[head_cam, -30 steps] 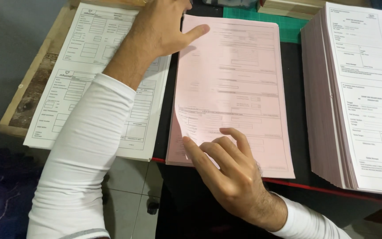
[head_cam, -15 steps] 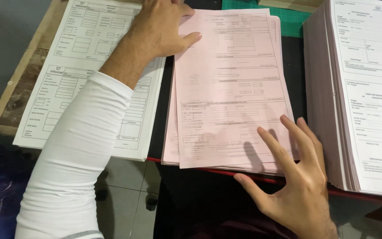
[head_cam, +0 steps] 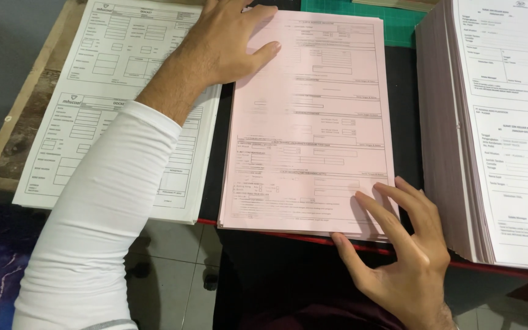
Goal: Sorting and organizing various stacks of printed forms and documents on a desk
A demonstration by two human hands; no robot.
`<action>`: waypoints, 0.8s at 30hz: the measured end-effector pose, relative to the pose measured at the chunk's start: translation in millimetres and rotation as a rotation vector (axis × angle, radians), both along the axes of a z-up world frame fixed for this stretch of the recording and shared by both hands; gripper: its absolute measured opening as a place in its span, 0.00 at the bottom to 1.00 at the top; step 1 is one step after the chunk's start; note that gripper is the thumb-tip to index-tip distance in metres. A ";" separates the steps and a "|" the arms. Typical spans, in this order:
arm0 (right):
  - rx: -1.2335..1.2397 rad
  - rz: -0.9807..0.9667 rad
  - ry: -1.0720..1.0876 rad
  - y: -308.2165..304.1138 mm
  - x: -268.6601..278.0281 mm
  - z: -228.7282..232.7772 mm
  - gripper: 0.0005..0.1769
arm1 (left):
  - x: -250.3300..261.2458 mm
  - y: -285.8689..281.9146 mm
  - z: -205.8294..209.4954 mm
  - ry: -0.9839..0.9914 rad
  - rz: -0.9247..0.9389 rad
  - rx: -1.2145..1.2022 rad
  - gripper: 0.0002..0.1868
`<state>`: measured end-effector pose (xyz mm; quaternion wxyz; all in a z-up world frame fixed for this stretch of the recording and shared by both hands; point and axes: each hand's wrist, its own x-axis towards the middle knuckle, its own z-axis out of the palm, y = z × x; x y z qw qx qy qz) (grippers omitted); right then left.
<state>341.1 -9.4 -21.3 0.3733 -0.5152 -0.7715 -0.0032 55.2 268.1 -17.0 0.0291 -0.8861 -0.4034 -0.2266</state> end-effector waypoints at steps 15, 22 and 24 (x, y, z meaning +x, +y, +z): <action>0.043 -0.002 -0.015 1.3 0.1 -3.6 0.26 | 9.2 -4.8 2.4 -0.083 -0.019 -0.253 0.25; 0.020 -0.009 -0.012 1.0 1.5 -4.3 0.26 | 14.3 -10.2 14.7 0.026 -0.116 -0.133 0.30; 0.017 -0.008 -0.007 2.0 1.3 -3.5 0.26 | 14.1 -7.8 14.2 0.048 -0.205 -0.117 0.30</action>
